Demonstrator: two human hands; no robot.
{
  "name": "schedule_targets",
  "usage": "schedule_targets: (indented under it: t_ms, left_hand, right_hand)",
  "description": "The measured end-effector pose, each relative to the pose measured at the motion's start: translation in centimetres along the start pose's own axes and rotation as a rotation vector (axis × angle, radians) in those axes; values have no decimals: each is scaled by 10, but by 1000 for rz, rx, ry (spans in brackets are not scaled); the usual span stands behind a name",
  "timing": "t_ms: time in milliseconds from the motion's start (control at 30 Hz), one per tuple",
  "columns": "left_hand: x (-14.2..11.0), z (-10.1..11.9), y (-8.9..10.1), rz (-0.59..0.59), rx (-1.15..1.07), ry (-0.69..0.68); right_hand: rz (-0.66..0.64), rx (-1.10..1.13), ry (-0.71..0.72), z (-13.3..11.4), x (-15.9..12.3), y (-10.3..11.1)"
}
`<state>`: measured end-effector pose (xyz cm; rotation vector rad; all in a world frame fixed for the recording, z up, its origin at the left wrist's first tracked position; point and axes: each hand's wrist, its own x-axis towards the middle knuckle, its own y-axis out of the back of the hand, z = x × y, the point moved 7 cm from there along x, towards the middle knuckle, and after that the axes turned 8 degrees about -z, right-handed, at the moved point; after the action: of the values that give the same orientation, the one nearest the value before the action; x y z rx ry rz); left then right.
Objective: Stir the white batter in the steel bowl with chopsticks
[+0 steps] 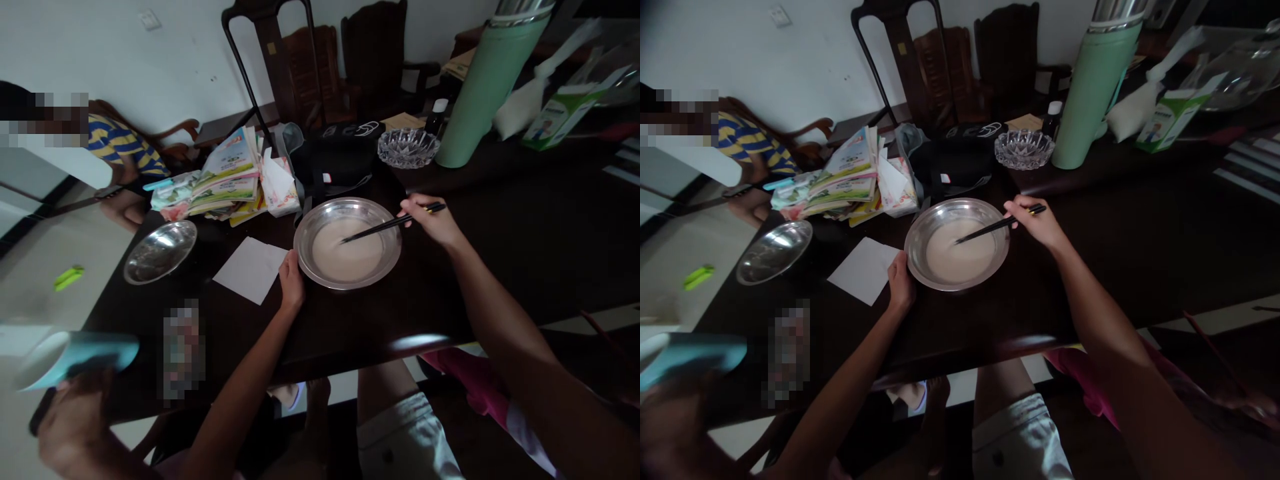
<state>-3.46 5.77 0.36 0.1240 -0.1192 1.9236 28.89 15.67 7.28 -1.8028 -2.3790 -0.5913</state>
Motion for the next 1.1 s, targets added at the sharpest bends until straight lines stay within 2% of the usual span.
schedule_targets:
  t_ms: [67,100,267,433,467,600,633,767,800,833,933,967,1000,1100]
  left_hand:
    - [0,1,0,-2,22,-14]
    - [0,2,0,-6,31,-16]
    - [0,4,0,-3,56,-6]
    - [0,4,0,-7,56,-6]
    - [0,4,0,-7,57,-4]
    - [0,1,1,1,33,11]
    - [0,0,1,4,26,12]
    - [1,-2,3,9,9,5]
    - [1,-2,3,6,8,4]
    - [1,-2,3,2,7,7]
    - [1,-1,2,6,6,15]
    - [0,0,2,12,5,18]
    - [0,1,2,16,4,19]
    - [0,2,1,16,7,11]
  right_hand:
    - [115,18,-2,3,-1,10]
    - [130,29,-7,4,-1,12]
    - [-99,9,-9,0,0,-8]
    - [106,-6,-12,-3,-2,9]
    - [92,4,-21,-2,-2,8]
    - [-106,24,-20,-2,0,-9]
    - [-98,21,-10,-1,1,-8]
    - [128,32,-4,4,0,13]
    - [129,42,-13,5,0,13]
    - [88,48,-23,5,0,10]
    - [-143,32,-29,1,1,-10]
    - [-146,21,-11,-1,1,-11]
    - [-111,11,0,-3,1,-9]
    - [116,19,-3,-1,0,10]
